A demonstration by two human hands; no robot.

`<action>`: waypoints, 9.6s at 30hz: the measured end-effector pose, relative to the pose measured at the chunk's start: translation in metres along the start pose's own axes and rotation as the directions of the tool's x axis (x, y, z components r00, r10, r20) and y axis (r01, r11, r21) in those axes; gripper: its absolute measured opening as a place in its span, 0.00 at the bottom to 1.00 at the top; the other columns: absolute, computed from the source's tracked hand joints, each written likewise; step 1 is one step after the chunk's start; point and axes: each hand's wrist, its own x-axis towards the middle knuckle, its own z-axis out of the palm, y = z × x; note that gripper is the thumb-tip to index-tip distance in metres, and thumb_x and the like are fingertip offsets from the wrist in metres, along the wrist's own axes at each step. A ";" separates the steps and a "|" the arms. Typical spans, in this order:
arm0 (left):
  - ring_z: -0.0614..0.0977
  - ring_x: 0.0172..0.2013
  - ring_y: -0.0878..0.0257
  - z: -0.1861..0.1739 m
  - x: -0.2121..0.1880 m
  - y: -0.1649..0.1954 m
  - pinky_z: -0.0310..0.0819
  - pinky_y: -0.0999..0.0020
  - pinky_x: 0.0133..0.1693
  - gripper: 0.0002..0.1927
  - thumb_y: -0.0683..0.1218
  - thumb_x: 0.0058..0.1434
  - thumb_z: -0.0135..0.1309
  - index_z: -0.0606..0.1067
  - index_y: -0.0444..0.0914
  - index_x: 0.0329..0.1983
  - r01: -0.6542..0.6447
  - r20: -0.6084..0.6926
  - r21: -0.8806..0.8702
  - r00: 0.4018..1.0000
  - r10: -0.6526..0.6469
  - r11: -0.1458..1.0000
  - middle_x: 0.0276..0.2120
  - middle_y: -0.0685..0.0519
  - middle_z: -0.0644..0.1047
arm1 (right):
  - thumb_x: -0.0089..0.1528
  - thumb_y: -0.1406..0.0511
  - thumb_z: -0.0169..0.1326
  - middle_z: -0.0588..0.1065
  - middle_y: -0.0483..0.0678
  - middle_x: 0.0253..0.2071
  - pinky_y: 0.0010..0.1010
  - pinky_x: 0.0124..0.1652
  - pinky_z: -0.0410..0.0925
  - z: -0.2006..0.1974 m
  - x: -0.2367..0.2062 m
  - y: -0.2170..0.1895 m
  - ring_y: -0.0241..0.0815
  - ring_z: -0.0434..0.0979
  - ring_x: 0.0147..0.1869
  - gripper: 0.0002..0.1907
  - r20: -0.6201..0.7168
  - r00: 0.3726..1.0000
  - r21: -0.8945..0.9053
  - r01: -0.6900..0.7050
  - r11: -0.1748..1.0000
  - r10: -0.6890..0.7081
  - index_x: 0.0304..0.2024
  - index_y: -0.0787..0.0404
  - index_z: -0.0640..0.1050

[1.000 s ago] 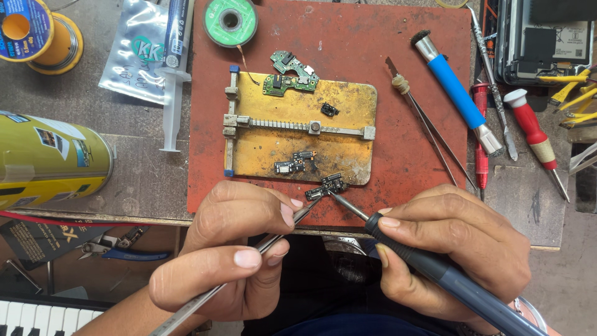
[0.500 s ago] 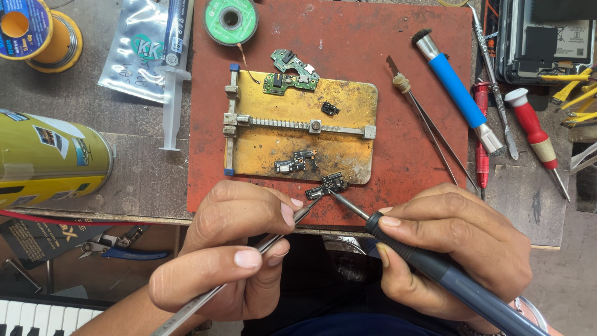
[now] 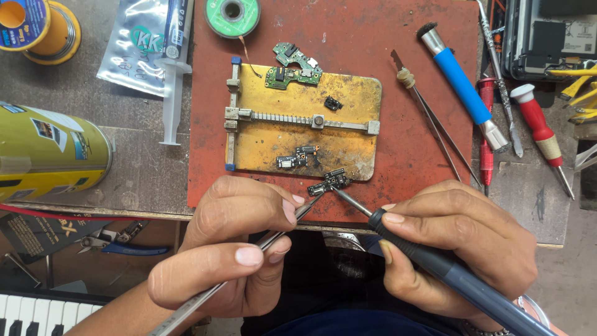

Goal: The person uses tweezers and a soldering iron to work on a small circuit board held on a repair fixture, repositioning and soldering components. They occasionally set the iron down, pick up the board with tweezers, and continue soldering components on the work mat.

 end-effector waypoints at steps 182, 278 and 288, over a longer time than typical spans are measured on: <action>0.86 0.38 0.53 0.011 0.014 0.001 0.86 0.60 0.40 0.26 0.34 0.61 0.62 0.58 0.41 0.50 0.000 0.015 0.076 1.000 -0.002 0.997 0.41 0.43 0.78 | 0.57 0.69 0.61 0.78 0.53 0.37 0.23 0.35 0.75 -0.008 -0.014 0.002 0.39 0.83 0.35 0.11 -0.084 0.978 0.025 -0.190 0.981 0.192 0.41 0.67 0.77; 0.84 0.39 0.56 -0.003 0.005 0.005 0.82 0.60 0.42 0.20 0.35 0.66 0.54 0.56 0.43 0.50 0.064 0.033 0.040 0.997 -0.066 0.997 0.40 0.45 0.76 | 0.55 0.67 0.66 0.78 0.53 0.35 0.26 0.34 0.74 -0.005 -0.004 0.003 0.40 0.83 0.35 0.13 0.056 0.998 -0.014 0.006 1.000 -0.005 0.39 0.65 0.78; 0.84 0.39 0.56 -0.003 0.006 0.006 0.83 0.61 0.43 0.20 0.35 0.66 0.54 0.56 0.42 0.50 0.080 0.029 0.041 0.996 -0.081 0.996 0.39 0.45 0.76 | 0.55 0.67 0.66 0.79 0.53 0.35 0.26 0.34 0.75 -0.005 -0.004 0.004 0.40 0.83 0.35 0.13 0.060 0.998 -0.008 0.007 1.000 -0.007 0.39 0.64 0.78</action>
